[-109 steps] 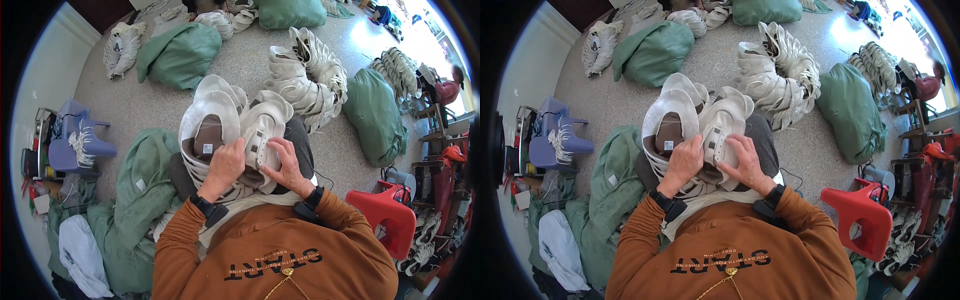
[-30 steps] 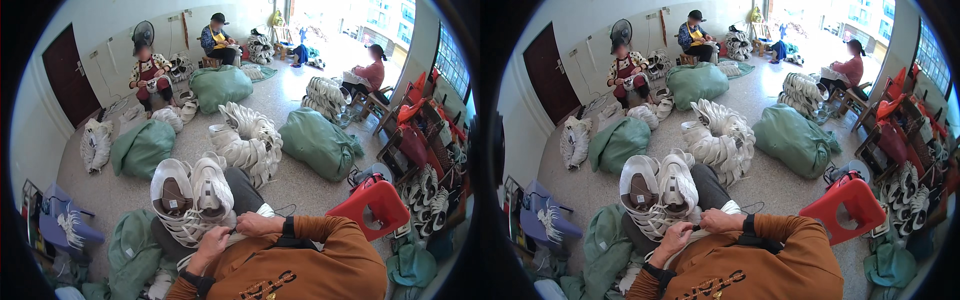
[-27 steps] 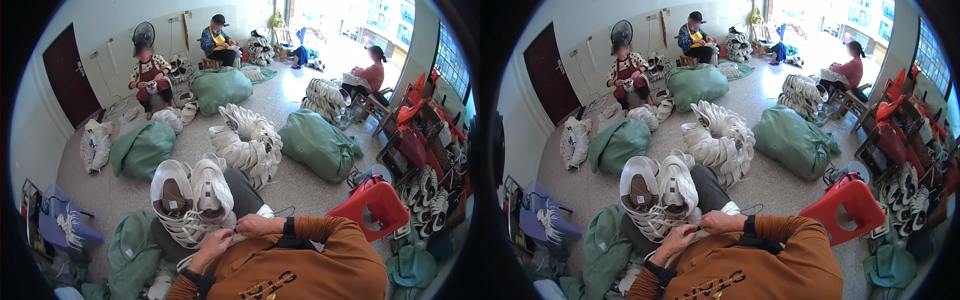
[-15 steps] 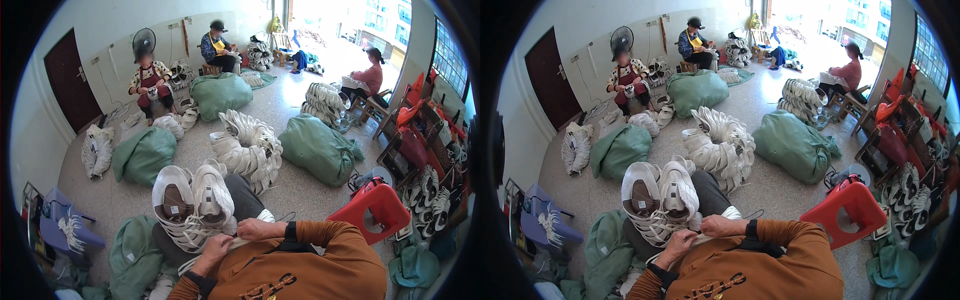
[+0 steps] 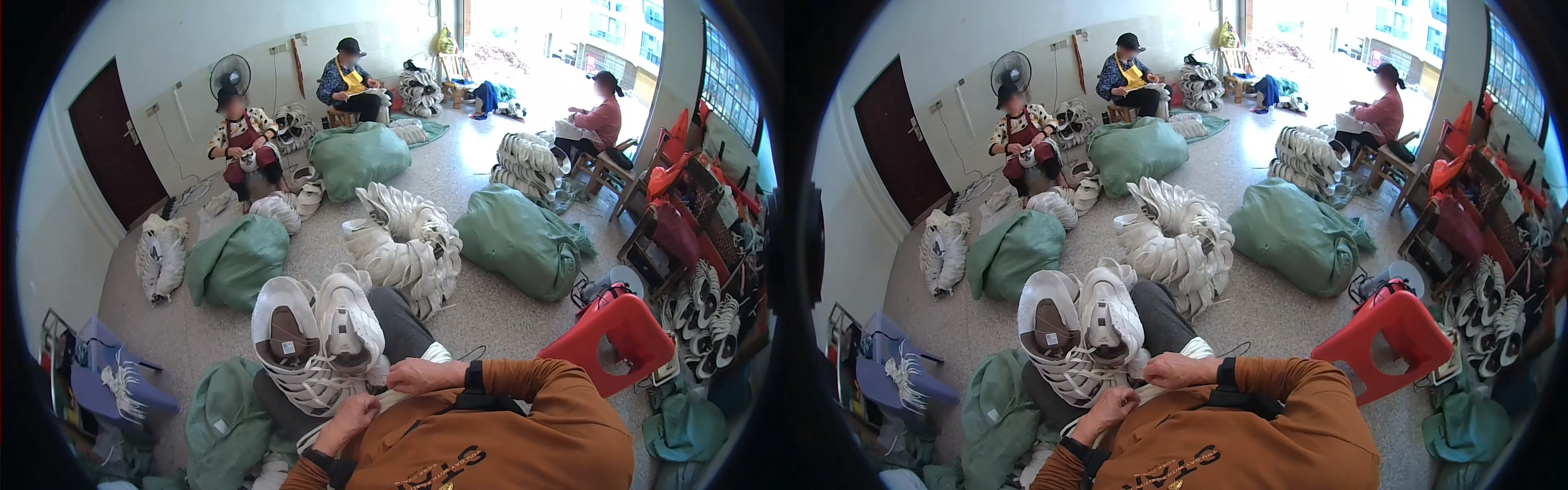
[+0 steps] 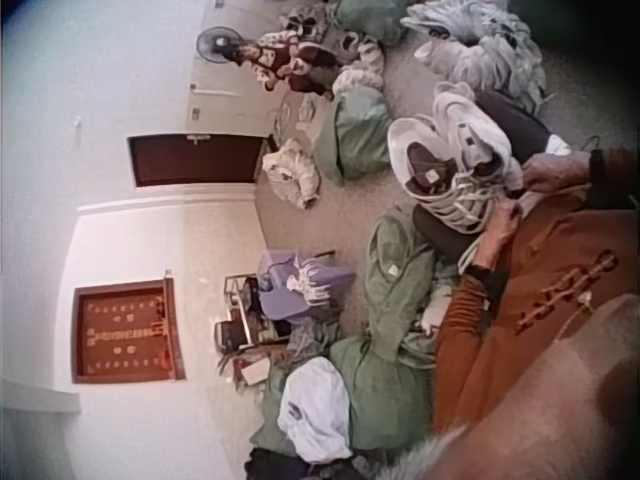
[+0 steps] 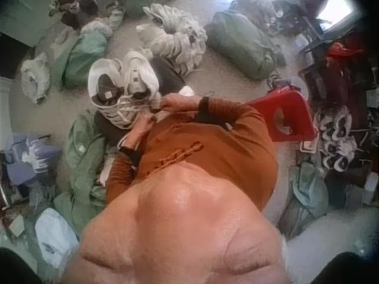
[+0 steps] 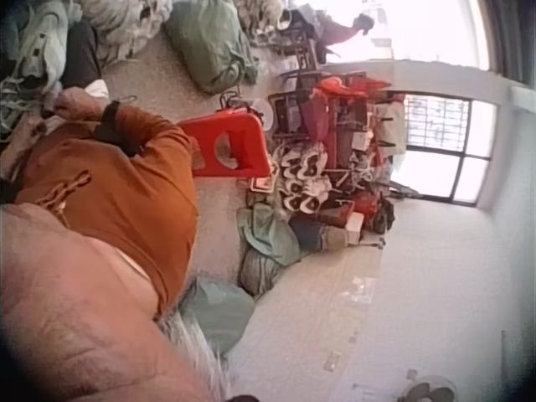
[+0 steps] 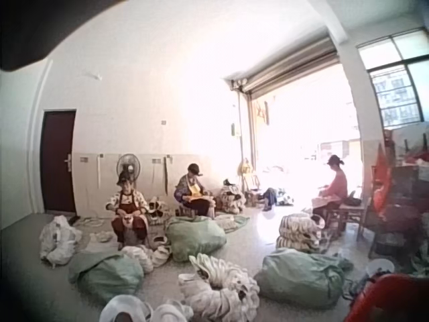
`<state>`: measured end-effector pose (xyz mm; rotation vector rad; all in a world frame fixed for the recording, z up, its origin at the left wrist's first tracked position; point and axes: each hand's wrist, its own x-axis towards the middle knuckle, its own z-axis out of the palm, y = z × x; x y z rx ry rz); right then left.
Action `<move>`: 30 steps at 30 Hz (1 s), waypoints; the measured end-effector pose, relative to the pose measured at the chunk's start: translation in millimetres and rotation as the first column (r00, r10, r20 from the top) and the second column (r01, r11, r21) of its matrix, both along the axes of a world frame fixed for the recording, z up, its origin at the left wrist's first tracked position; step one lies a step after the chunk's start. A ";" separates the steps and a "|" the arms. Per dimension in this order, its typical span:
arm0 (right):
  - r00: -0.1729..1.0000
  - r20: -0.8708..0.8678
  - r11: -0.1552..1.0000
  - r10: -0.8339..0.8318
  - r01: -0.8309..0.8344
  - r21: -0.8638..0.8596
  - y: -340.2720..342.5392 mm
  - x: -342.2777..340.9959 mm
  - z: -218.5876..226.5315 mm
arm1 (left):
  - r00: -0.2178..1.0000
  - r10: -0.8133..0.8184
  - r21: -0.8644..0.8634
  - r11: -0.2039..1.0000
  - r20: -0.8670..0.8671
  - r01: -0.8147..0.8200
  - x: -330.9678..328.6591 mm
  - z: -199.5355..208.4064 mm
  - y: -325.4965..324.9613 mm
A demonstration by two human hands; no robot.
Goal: The person sits on the floor and threads white shoelaces through the eyelets of a pair of white shoes resting on their lap. They pull the laces through multiple eyelets and adjust the tension, working on one shoe at a time.
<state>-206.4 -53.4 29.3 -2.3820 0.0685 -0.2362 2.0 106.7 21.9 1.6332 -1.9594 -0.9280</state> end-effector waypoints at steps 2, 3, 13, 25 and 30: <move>1.000 -0.014 1.000 0.007 -0.007 0.002 -0.2 1.1 0.4 | 1.000 0.013 -0.013 1.000 0.013 -0.013 0.7 -0.6 1.5; 1.000 -0.006 1.000 0.012 -0.012 0.009 0.5 3.4 2.3 | 0.999 0.016 -0.040 0.999 0.032 -0.014 2.8 -2.4 2.3; 0.995 -0.054 0.996 0.085 -0.084 0.006 6.4 14.2 3.2 | 0.958 -0.071 0.052 0.997 0.278 0.059 -2.9 15.8 -0.5; 0.997 -0.034 0.992 0.075 -0.071 0.100 14.7 26.3 2.9 | 0.996 0.083 -0.087 0.992 -0.035 -0.086 0.5 26.1 -3.8; 0.989 -0.126 0.996 0.079 -0.072 0.057 10.4 21.9 1.5 | 0.941 0.253 0.168 0.961 -0.223 -0.219 -2.4 34.6 -1.6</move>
